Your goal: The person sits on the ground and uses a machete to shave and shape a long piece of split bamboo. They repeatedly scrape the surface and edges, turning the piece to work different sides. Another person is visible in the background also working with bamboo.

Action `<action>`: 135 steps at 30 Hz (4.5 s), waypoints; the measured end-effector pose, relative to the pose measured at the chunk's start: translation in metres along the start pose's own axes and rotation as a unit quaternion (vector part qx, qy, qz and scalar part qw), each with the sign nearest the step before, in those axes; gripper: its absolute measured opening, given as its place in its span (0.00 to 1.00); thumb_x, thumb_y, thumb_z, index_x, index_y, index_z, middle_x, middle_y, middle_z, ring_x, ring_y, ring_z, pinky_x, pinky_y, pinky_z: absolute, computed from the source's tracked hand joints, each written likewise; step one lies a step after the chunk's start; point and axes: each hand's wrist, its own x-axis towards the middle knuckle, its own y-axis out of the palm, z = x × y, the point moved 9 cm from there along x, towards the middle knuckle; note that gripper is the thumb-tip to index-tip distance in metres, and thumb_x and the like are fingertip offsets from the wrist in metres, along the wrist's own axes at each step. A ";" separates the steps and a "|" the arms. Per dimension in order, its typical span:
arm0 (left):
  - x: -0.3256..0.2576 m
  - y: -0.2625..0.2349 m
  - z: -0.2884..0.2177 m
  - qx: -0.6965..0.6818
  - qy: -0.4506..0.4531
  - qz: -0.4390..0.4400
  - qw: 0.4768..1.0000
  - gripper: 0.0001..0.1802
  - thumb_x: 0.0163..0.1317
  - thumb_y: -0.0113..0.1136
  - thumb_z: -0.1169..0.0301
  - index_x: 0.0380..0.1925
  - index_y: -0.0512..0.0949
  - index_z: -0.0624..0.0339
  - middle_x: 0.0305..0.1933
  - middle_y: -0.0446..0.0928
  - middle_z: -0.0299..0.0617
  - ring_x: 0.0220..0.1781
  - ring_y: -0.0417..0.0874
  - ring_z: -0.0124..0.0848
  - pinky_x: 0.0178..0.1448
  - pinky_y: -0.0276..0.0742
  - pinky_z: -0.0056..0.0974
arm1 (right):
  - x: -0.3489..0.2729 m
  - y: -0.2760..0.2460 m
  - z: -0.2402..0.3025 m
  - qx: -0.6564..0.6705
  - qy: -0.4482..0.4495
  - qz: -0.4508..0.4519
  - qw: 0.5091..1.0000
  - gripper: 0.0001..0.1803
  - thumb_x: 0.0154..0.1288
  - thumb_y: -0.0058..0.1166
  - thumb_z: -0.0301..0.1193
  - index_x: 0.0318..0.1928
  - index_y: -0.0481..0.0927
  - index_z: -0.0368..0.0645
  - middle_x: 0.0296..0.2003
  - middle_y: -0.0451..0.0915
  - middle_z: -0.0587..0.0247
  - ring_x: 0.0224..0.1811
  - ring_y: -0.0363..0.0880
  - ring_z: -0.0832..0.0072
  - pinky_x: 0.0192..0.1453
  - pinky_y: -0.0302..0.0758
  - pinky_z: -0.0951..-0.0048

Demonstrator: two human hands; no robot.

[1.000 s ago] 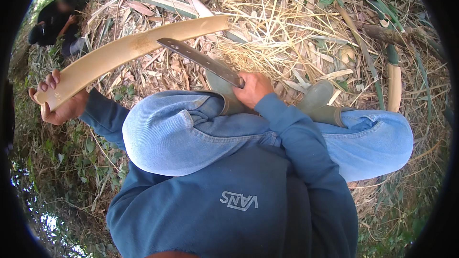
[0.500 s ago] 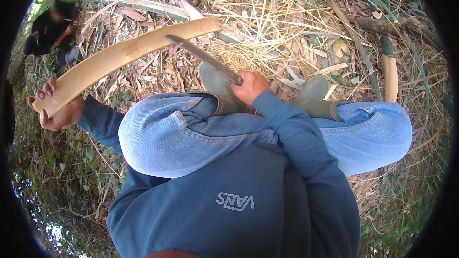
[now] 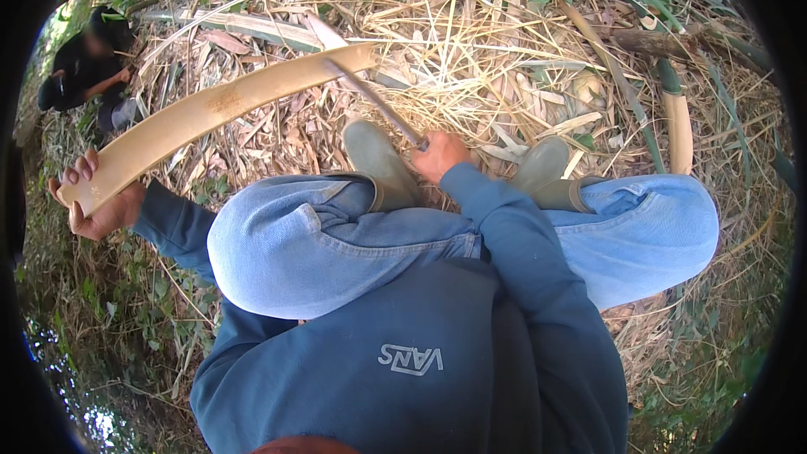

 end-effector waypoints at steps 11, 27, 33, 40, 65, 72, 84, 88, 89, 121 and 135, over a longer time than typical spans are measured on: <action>-0.001 0.010 0.004 -0.018 -0.005 0.015 1.000 0.27 0.46 0.49 0.64 0.50 0.69 0.58 0.32 0.69 0.43 0.28 0.69 0.35 0.36 0.67 0.42 | 0.008 0.004 -0.017 -0.008 0.020 0.010 1.000 0.20 0.52 0.56 0.41 0.31 0.81 0.33 0.27 0.80 0.40 0.32 0.81 0.50 0.42 0.77 0.58; -0.005 0.009 0.006 0.031 0.008 -0.028 0.999 0.26 0.46 0.47 0.63 0.48 0.69 0.57 0.32 0.66 0.42 0.28 0.67 0.33 0.34 0.66 0.41 | 0.025 0.013 -0.045 -0.009 0.075 -0.009 0.997 0.21 0.51 0.54 0.43 0.30 0.81 0.34 0.27 0.80 0.40 0.33 0.80 0.49 0.41 0.75 0.56; -0.005 0.011 0.004 0.045 0.008 -0.016 0.999 0.26 0.49 0.49 0.62 0.51 0.68 0.54 0.31 0.66 0.41 0.28 0.68 0.33 0.35 0.68 0.42 | 0.023 0.012 -0.041 -0.022 0.085 -0.021 0.996 0.20 0.50 0.55 0.43 0.28 0.81 0.35 0.25 0.80 0.43 0.30 0.81 0.51 0.40 0.76 0.58; -0.003 0.022 0.006 0.021 0.003 0.002 1.000 0.27 0.49 0.48 0.62 0.52 0.67 0.56 0.33 0.67 0.43 0.30 0.68 0.34 0.35 0.68 0.41 | -0.011 -0.005 0.027 0.005 -0.010 0.028 1.000 0.18 0.51 0.56 0.41 0.28 0.78 0.34 0.22 0.78 0.43 0.27 0.79 0.50 0.37 0.75 0.57; -0.005 0.061 0.004 -0.002 -0.002 0.075 0.997 0.27 0.48 0.50 0.62 0.51 0.69 0.58 0.32 0.69 0.42 0.30 0.69 0.34 0.36 0.65 0.42 | -0.033 -0.020 0.080 0.033 -0.143 0.050 0.988 0.12 0.53 0.60 0.36 0.35 0.82 0.42 0.21 0.79 0.47 0.26 0.80 0.51 0.34 0.77 0.58; -0.004 0.054 0.007 0.001 -0.004 0.068 0.998 0.28 0.48 0.50 0.63 0.52 0.67 0.57 0.32 0.69 0.42 0.29 0.68 0.33 0.35 0.65 0.41 | -0.029 -0.018 0.080 0.046 -0.143 0.053 0.987 0.12 0.53 0.59 0.36 0.31 0.81 0.39 0.20 0.78 0.47 0.25 0.79 0.50 0.33 0.75 0.57; -0.007 0.052 0.001 -0.016 0.006 0.066 0.998 0.29 0.48 0.51 0.62 0.54 0.67 0.57 0.33 0.69 0.42 0.29 0.69 0.33 0.35 0.66 0.40 | -0.030 -0.022 0.083 0.064 -0.142 0.056 0.986 0.13 0.52 0.58 0.36 0.28 0.79 0.37 0.18 0.76 0.46 0.23 0.77 0.49 0.32 0.74 0.56; -0.002 0.052 0.003 0.021 0.010 0.052 0.998 0.30 0.48 0.51 0.62 0.54 0.66 0.57 0.32 0.69 0.42 0.29 0.69 0.33 0.35 0.66 0.40 | -0.027 -0.016 0.076 0.054 -0.140 0.036 0.988 0.12 0.53 0.58 0.36 0.28 0.79 0.38 0.18 0.76 0.46 0.24 0.77 0.49 0.32 0.74 0.57; -0.004 0.052 0.001 0.006 0.008 0.058 0.998 0.29 0.48 0.51 0.62 0.53 0.67 0.58 0.32 0.69 0.42 0.29 0.68 0.33 0.35 0.65 0.40 | -0.026 -0.016 0.070 0.046 -0.126 0.043 0.990 0.12 0.53 0.57 0.36 0.29 0.79 0.38 0.18 0.76 0.46 0.24 0.78 0.49 0.32 0.74 0.57; -0.005 0.030 0.002 0.009 -0.001 0.024 1.000 0.26 0.45 0.51 0.62 0.47 0.69 0.56 0.31 0.69 0.41 0.28 0.68 0.34 0.34 0.66 0.40 | -0.021 -0.008 0.051 0.035 -0.091 0.030 0.995 0.14 0.53 0.57 0.39 0.30 0.80 0.39 0.22 0.79 0.47 0.28 0.80 0.51 0.37 0.76 0.55; -0.002 0.035 0.004 0.003 0.004 0.044 0.999 0.26 0.47 0.48 0.63 0.50 0.69 0.56 0.32 0.69 0.42 0.27 0.69 0.34 0.34 0.67 0.42 | -0.018 -0.006 0.041 0.002 -0.072 0.010 0.997 0.15 0.53 0.57 0.40 0.28 0.80 0.39 0.24 0.80 0.44 0.30 0.80 0.47 0.39 0.76 0.54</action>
